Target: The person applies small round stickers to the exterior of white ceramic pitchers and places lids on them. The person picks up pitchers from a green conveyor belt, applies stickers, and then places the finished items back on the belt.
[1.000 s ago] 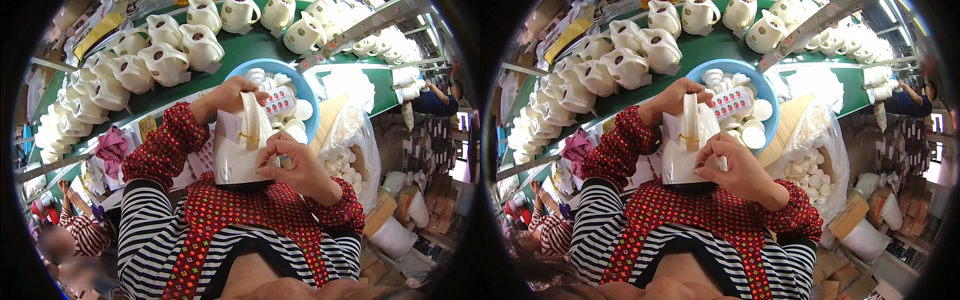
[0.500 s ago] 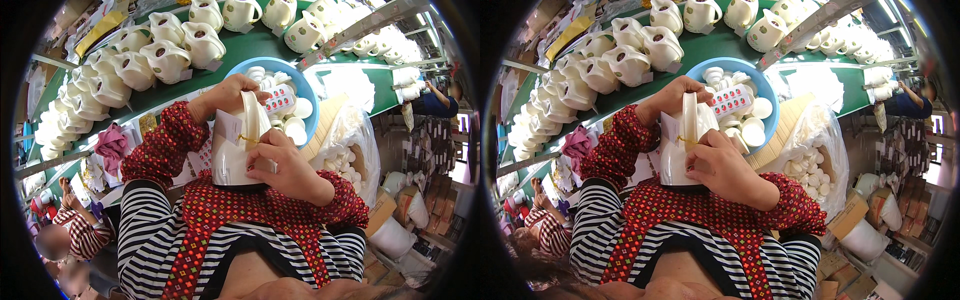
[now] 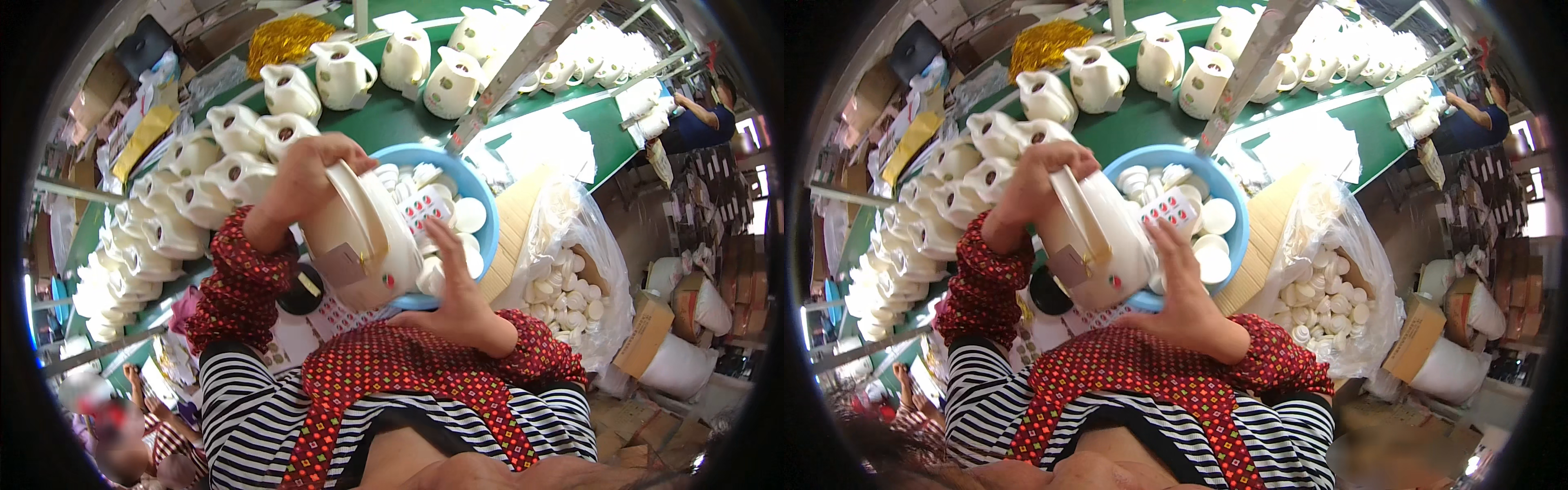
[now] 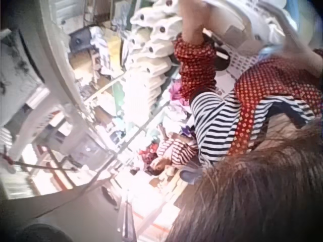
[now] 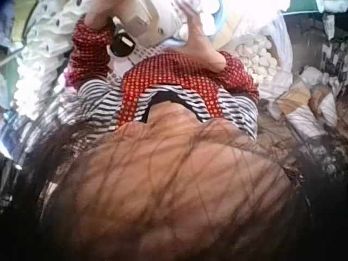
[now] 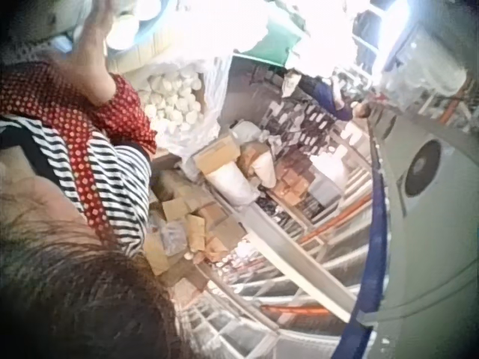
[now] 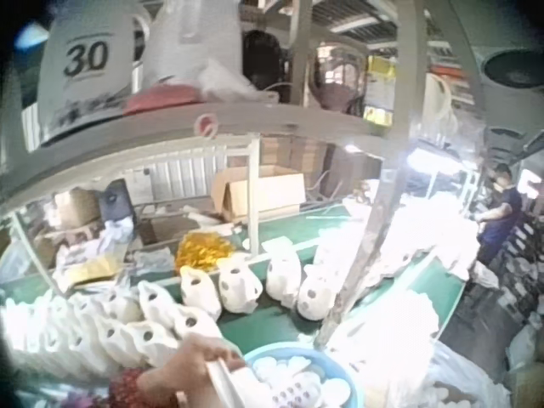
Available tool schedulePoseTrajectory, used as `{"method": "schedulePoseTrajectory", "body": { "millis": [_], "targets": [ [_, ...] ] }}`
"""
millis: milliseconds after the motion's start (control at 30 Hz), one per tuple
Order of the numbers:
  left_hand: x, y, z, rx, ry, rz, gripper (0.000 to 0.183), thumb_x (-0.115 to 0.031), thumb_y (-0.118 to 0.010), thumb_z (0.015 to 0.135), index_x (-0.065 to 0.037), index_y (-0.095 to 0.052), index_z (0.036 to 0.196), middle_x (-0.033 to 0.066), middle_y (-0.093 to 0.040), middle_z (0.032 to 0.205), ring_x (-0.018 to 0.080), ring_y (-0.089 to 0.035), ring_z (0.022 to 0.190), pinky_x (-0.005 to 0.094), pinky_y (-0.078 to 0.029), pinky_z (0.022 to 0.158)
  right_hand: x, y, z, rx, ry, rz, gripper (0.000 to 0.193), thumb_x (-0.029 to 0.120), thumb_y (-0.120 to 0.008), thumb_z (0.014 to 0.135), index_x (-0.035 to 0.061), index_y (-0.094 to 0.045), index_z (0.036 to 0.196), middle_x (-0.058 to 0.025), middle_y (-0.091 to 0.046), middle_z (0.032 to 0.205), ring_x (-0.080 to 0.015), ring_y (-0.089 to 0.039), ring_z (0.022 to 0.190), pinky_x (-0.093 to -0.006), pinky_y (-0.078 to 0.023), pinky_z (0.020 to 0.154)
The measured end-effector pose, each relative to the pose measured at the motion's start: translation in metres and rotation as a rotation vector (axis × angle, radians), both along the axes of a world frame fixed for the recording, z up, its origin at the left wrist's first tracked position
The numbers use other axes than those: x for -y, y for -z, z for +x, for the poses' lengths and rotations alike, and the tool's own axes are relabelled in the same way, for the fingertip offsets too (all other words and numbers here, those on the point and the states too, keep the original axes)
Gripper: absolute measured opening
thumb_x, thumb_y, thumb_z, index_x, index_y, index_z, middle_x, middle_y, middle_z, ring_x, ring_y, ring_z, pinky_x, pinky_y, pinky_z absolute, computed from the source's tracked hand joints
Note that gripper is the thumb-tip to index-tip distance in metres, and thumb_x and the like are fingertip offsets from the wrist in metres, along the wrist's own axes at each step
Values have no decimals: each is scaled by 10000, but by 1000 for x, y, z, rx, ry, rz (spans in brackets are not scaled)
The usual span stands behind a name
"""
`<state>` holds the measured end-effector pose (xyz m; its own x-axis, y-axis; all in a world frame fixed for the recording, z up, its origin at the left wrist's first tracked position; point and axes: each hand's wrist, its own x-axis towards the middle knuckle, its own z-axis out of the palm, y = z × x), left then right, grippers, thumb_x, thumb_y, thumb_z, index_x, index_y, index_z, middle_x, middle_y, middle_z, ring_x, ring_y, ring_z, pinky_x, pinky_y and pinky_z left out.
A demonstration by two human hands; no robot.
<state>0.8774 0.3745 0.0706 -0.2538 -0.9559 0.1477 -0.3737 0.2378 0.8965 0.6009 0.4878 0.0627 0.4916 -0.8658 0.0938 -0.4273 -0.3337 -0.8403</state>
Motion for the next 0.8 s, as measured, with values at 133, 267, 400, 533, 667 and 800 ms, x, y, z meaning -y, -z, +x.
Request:
{"method": "schedulePoseTrajectory", "body": {
  "millis": [133,267,400,533,667,800],
  "targets": [
    [73,-28,-13,368,-114,-468,297,-183,-847,788,38,-649,769,162,-647,891,344,-646,839,411,-501,750,19,38,-48,121,200,102,984,253,-908,809,16,-328,1568,-171,-463,1485,-317,-469,1376,-460,-355,1174],
    [163,10,-41,610,-113,-685,100,21,-674,677,-12,-663,771,131,-609,1020,343,-576,1081,451,-442,999,20,62,-74,120,299,255,877,266,-866,865,55,-372,1559,-144,-523,1452,-263,-521,1315,-449,-401,1090],
    [239,83,-84,874,-67,-760,131,-70,-627,791,-73,-739,860,100,-601,1102,302,-550,1168,478,-353,1138,31,81,-84,129,349,324,757,222,-848,876,40,-452,1494,-140,-560,1409,-271,-564,1253,-437,-431,1071],
    [276,167,-120,1027,-39,-751,171,-141,-599,853,-110,-765,874,80,-625,1135,277,-554,1205,492,-330,1150,56,93,-81,48,268,218,621,156,-832,843,26,-557,1384,-209,-586,1315,-381,-571,1215,-444,-468,1050],
    [289,215,-147,1063,-92,-721,204,-140,-598,885,-115,-729,1040,75,-616,1219,279,-535,1262,518,-293,1182,80,106,-75,-95,226,33,613,76,-830,801,51,-586,1363,-195,-597,1286,-393,-577,1199,-447,-473,1039],
    [270,200,-162,1113,-44,-653,577,-180,-722,831,-56,-539,1364,138,-447,1521,349,-347,1488,603,-197,1246,111,120,-63,-224,158,-58,609,116,-834,789,79,-607,1352,-177,-617,1272,-374,-569,1178,-454,-471,1015]
  ]
}}
